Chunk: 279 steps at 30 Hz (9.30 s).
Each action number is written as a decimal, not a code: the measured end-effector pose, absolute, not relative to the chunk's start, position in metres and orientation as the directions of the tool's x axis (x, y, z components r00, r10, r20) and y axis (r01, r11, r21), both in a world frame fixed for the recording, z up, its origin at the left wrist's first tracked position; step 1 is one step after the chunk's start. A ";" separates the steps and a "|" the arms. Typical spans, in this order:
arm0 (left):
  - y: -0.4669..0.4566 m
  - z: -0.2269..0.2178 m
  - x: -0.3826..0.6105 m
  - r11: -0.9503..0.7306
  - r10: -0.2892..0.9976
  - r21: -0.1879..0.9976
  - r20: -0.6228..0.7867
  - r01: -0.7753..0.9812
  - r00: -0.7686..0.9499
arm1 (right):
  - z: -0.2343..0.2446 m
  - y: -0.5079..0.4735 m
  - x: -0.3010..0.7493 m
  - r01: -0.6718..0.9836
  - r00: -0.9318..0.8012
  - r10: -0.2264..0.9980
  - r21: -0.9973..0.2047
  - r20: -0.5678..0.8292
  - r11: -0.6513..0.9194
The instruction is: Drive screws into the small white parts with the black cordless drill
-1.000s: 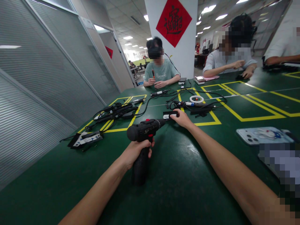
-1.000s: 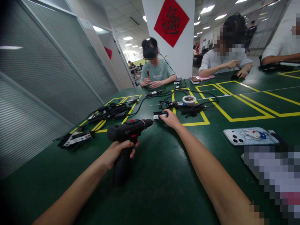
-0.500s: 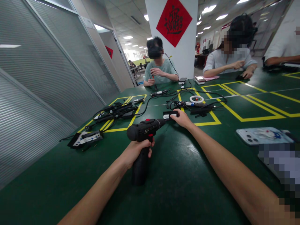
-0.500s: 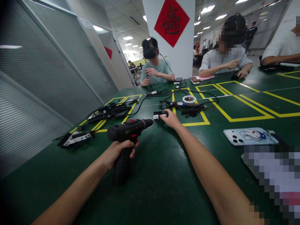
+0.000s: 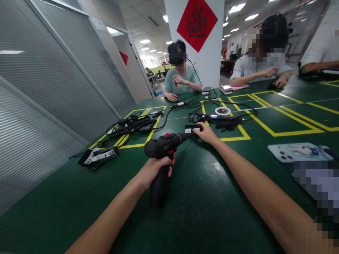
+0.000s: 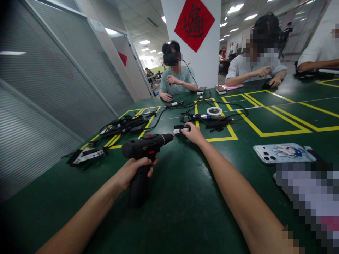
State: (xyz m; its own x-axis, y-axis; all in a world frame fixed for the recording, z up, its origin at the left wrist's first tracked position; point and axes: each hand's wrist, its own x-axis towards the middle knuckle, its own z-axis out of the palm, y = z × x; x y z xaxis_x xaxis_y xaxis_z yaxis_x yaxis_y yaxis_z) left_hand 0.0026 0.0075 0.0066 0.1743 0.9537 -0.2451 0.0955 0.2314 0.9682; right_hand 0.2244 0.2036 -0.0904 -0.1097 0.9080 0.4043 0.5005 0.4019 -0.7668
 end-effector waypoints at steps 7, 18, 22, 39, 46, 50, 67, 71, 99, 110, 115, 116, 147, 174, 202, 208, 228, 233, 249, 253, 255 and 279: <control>0.007 0.008 0.003 0.247 0.952 0.964 -0.261 0.099 0.159 | -0.090 0.202 0.225 0.496 -0.109 0.909 -0.770 0.403 0.401; 0.007 0.006 0.002 0.252 0.951 0.963 -0.265 0.092 0.162 | -0.088 0.202 0.224 0.505 -0.108 0.918 -0.774 0.382 0.381; 0.007 0.005 0.002 0.252 0.954 0.964 -0.263 0.088 0.148 | -0.088 0.202 0.224 0.504 -0.107 0.912 -0.769 0.396 0.393; 0.008 0.004 0.001 0.236 0.950 0.967 -0.251 0.097 0.184 | -0.091 0.204 0.225 0.499 -0.112 0.906 -0.765 0.409 0.407; 0.007 0.005 0.002 0.238 0.952 0.965 -0.254 0.109 0.170 | -0.091 0.204 0.225 0.497 -0.110 0.904 -0.765 0.413 0.410; 0.007 0.005 0.002 0.231 0.953 0.966 -0.248 0.116 0.175 | -0.090 0.204 0.224 0.494 -0.108 0.908 -0.771 0.404 0.402; 0.009 0.002 0.000 0.229 0.951 0.968 -0.244 0.098 0.188 | -0.089 0.203 0.224 0.490 -0.106 0.911 -0.776 0.399 0.397; 0.009 0.002 0.000 0.230 0.952 0.968 -0.245 0.098 0.186 | -0.090 0.203 0.225 0.497 -0.105 0.912 -0.774 0.397 0.394; 0.008 0.000 -0.001 0.216 0.959 0.973 -0.227 0.078 0.172 | -0.089 0.202 0.224 0.500 -0.107 0.916 -0.775 0.388 0.386; 0.008 0.000 -0.001 0.219 0.957 0.972 -0.231 0.083 0.176 | -0.089 0.203 0.224 0.493 -0.111 0.908 -0.771 0.404 0.403; 0.007 0.000 -0.002 0.226 0.955 0.971 -0.237 0.079 0.180 | -0.089 0.203 0.224 0.494 -0.111 0.906 -0.768 0.408 0.407; 0.007 0.000 -0.002 0.226 0.955 0.971 -0.237 0.079 0.181 | -0.089 0.202 0.224 0.496 -0.111 0.907 -0.769 0.405 0.404; 0.008 0.004 0.002 0.245 0.955 0.966 -0.255 0.080 0.150 | -0.089 0.202 0.225 0.503 -0.106 0.911 -0.769 0.398 0.394; 0.009 0.001 0.000 0.224 0.954 0.969 -0.240 0.101 0.180 | -0.089 0.202 0.224 0.509 -0.119 0.910 -0.763 0.397 0.399; 0.008 0.001 0.000 0.230 0.955 0.968 -0.245 0.103 0.166 | -0.089 0.202 0.224 0.511 -0.121 0.904 -0.755 0.411 0.412; 0.007 0.002 0.002 0.234 0.955 0.967 -0.248 0.102 0.161 | -0.090 0.203 0.225 0.502 -0.137 0.895 -0.749 0.425 0.432; 0.006 0.004 0.003 0.237 0.956 0.966 -0.251 0.104 0.151 | -0.089 0.203 0.224 0.502 -0.138 0.897 -0.751 0.420 0.429; 0.007 0.005 0.004 0.222 0.958 0.970 -0.236 0.097 0.163 | -0.089 0.202 0.225 0.508 -0.137 0.895 -0.746 0.424 0.431; 0.007 0.005 0.004 0.234 0.957 0.968 -0.247 0.095 0.153 | -0.088 0.202 0.225 0.510 -0.137 0.896 -0.745 0.423 0.430; 0.007 0.003 0.002 0.221 0.957 0.970 -0.235 0.098 0.168 | -0.088 0.202 0.225 0.502 -0.142 0.894 -0.747 0.425 0.436; 0.007 0.003 0.002 0.224 0.956 0.969 -0.240 0.105 0.170 | -0.089 0.202 0.224 0.503 -0.138 0.897 -0.750 0.421 0.429; 0.007 0.001 -0.001 0.215 0.956 0.973 -0.226 0.080 0.189 | -0.088 0.202 0.226 0.490 -0.136 0.905 -0.766 0.404 0.416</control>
